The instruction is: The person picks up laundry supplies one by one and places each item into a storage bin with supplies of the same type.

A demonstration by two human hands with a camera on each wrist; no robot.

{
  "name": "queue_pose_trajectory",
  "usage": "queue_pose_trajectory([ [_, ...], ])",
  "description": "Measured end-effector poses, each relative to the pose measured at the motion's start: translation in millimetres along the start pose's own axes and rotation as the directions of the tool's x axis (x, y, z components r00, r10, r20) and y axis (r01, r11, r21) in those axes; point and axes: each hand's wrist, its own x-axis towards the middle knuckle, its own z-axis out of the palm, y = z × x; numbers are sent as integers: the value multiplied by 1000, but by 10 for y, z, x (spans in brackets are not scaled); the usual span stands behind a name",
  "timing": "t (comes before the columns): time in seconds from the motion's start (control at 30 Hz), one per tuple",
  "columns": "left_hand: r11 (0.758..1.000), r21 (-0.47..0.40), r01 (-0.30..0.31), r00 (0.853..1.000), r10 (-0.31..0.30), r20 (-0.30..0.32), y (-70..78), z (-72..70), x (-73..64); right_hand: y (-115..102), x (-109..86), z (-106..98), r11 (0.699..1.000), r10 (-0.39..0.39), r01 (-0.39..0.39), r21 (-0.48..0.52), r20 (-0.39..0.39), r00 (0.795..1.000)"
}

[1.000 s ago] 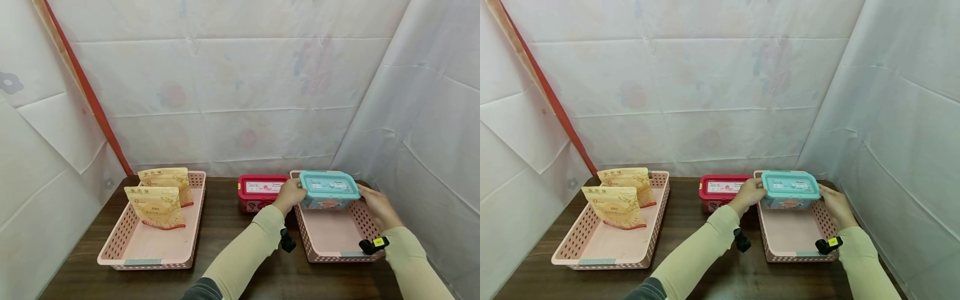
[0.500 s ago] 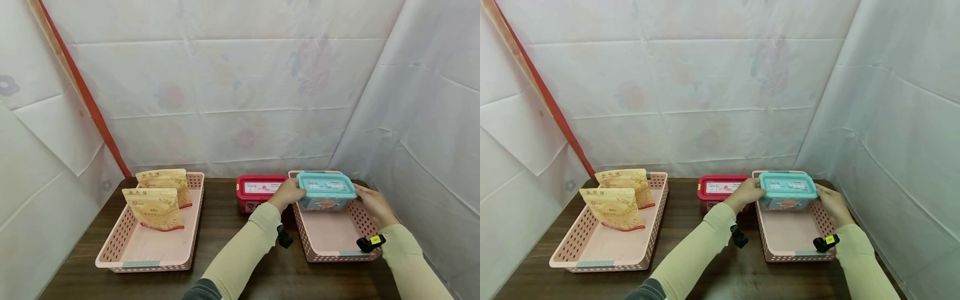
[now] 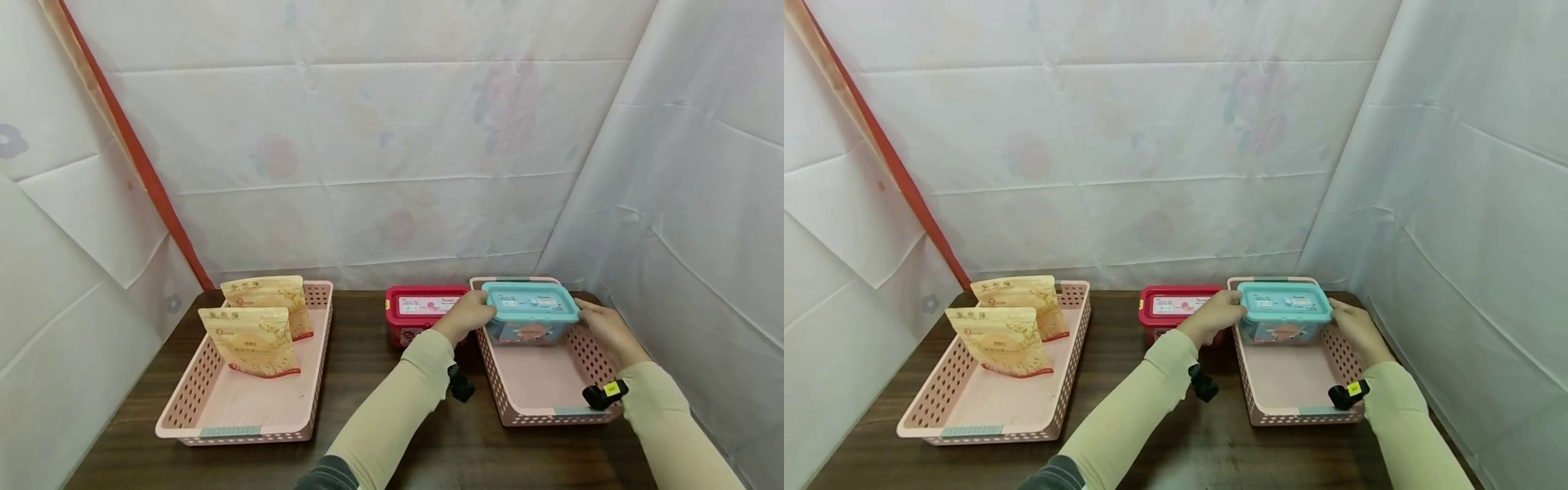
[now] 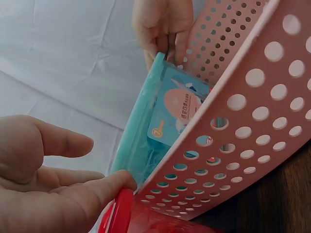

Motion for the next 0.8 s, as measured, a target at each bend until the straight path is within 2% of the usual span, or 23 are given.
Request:
queue_pose_trajectory([
  [0.13, 1000, 4, -5, 1000, 5, 22, 10, 5, -4, -23, -6, 7, 999, -21, 21, -24, 6, 1000],
  [0.37, 997, 68, 43, 998, -46, 49, 33, 14, -27, -19, -9, 13, 999, -11, 11, -41, 14, 1000],
  [0.67, 999, 28, 47, 998, -48, 49, 47, 28, -67, -23, 0, 16, 997, 2, -2, -72, 3, 1000],
  [0.8, 997, 52, 60, 997, -62, 37, 51, 62, -65, -30, -8, 20, 997, 9, -8, -71, 3, 1000],
])
